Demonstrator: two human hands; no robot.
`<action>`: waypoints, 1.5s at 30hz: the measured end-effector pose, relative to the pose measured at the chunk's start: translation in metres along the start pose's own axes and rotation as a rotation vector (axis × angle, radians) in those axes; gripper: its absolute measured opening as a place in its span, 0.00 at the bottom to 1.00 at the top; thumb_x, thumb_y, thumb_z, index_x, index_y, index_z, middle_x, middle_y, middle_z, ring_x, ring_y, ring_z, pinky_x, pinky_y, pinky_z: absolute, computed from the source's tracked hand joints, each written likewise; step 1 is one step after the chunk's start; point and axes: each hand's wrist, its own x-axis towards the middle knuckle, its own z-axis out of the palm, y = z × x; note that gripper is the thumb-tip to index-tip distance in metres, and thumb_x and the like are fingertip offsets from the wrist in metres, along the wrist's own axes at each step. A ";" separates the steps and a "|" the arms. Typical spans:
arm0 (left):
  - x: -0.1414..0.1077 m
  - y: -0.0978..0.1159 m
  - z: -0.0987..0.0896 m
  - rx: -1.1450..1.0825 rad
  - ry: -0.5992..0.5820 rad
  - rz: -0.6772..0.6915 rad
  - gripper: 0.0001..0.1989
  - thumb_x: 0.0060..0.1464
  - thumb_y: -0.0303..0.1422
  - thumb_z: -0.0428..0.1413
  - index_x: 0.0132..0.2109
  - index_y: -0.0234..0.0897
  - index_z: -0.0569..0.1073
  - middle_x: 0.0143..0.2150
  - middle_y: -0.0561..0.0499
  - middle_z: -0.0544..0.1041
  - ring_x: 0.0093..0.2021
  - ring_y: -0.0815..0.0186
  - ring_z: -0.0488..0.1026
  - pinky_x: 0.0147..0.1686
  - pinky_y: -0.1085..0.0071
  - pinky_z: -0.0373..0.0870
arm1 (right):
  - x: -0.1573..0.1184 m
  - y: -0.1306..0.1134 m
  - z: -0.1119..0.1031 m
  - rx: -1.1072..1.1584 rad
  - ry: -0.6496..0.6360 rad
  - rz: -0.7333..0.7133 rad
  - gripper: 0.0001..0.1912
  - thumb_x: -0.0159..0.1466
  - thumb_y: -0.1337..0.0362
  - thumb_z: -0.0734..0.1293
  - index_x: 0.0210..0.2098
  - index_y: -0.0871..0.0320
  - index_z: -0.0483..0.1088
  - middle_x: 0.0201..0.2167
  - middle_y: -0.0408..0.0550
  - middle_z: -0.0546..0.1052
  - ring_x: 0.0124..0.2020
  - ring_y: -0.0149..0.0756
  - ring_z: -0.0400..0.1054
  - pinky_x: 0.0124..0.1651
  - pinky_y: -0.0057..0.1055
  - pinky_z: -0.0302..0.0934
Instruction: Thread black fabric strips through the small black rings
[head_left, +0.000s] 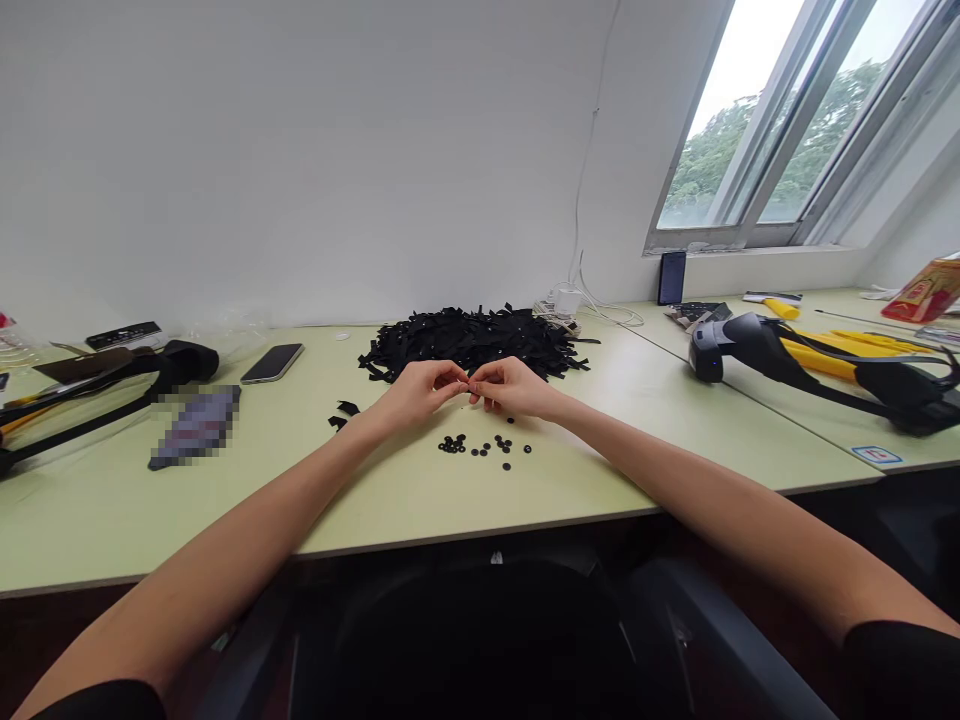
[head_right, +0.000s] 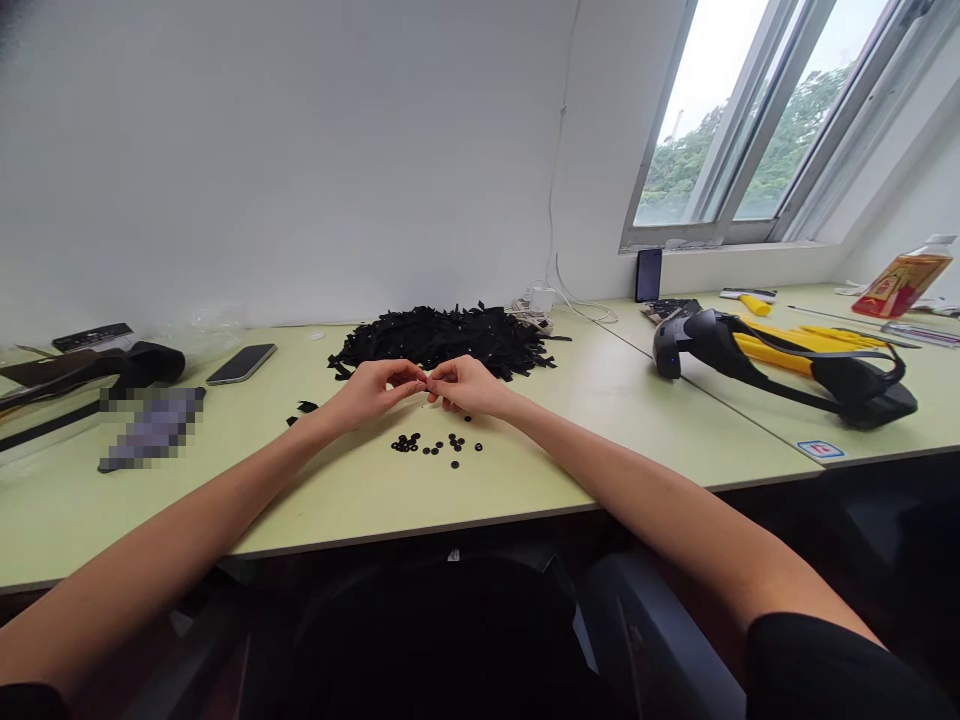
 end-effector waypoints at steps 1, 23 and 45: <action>0.000 -0.001 0.000 0.018 0.000 -0.004 0.13 0.65 0.40 0.56 0.44 0.38 0.81 0.41 0.49 0.83 0.38 0.63 0.75 0.37 0.68 0.66 | 0.000 0.000 0.000 0.012 -0.003 -0.013 0.10 0.67 0.62 0.67 0.38 0.61 0.78 0.35 0.51 0.82 0.27 0.29 0.70 0.28 0.26 0.65; 0.001 -0.012 0.001 -0.078 -0.095 0.000 0.14 0.62 0.43 0.58 0.38 0.38 0.79 0.37 0.51 0.79 0.36 0.65 0.68 0.36 0.70 0.61 | -0.002 0.001 -0.008 -0.201 -0.092 -0.148 0.07 0.64 0.62 0.68 0.36 0.59 0.77 0.30 0.47 0.80 0.30 0.32 0.71 0.33 0.28 0.62; -0.002 0.000 -0.003 0.178 -0.088 0.018 0.16 0.67 0.43 0.53 0.44 0.39 0.82 0.43 0.46 0.82 0.39 0.61 0.75 0.38 0.66 0.66 | 0.019 0.018 -0.055 0.365 0.581 0.081 0.19 0.66 0.66 0.70 0.56 0.63 0.74 0.58 0.59 0.76 0.51 0.38 0.77 0.54 0.32 0.75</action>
